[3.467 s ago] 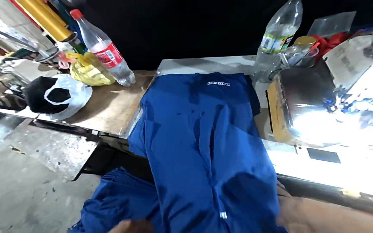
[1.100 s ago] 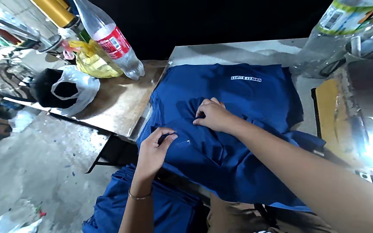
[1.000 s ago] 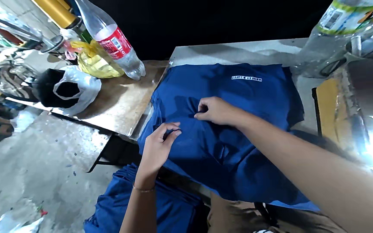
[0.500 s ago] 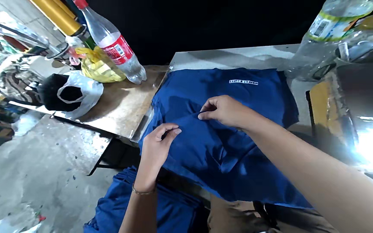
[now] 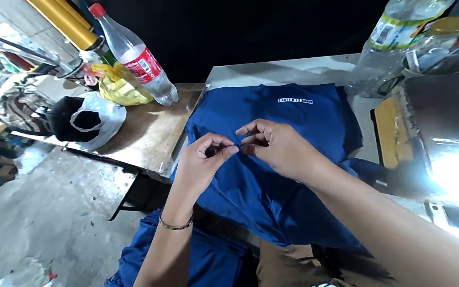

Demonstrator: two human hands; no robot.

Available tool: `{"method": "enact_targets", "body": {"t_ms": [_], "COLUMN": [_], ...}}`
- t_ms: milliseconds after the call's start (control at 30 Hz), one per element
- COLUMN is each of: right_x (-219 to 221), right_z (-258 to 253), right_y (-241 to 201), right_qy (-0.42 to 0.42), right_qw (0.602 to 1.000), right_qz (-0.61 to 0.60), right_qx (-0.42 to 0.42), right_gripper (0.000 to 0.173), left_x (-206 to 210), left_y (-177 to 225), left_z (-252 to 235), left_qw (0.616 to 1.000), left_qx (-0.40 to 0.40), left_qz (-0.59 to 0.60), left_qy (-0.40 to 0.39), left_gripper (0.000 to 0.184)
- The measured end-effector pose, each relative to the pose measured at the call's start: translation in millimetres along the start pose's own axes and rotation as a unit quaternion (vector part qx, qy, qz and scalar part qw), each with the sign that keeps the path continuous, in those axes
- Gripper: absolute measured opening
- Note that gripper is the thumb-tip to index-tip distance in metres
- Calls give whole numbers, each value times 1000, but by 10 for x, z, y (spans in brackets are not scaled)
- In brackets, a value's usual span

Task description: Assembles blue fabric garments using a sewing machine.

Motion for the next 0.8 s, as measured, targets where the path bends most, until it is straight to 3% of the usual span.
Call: {"method": "enact_targets", "body": {"t_ms": [67,133,200,300,400,500,633,800], "right_x": [-29,-41,-28,-54,-227,-413,-375,-273], "right_z": [102,152,158,156,217,430,791,897], "right_y": [-379,-565,-592,-570,-571,-465,-289,-259], "right_qy": [-3,-7,-23,-33,-29,-149,-286,-315], "right_qw": [996,993,991,991,984,962,922,914], "right_qz": [47,90,84,84,162,226,254,255], "right_qx": [69,79,98,97,75,47,56,21], "right_gripper": [24,24,22,18,14,9,18,16], "left_x": [5,3,31,89,101,102,112,47], "left_y": [242,67,287,709,663,551,446,359], "left_z": [9,-63,-115,-117,-110,-126,-115,-55], "left_qw": [1000,985,975,972,969,972,966,965], "left_qx": [15,155,198,232,243,232,240,238], "left_qz": [-13,71,86,-13,-40,21,82,93], "left_qy": [-15,-39,-55,-41,-1,28,52,52], "left_gripper": [10,9,5,12,14,16,16,15]}}
Point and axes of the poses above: each hand's wrist, its own z-axis away from the middle knuckle, its own x-axis out of the palm, y = z × x, the point moved 4 cm from there along -z, towards the middle knuckle, and after that the axes turned 5 degrees about -z, right-handed, at the moved point
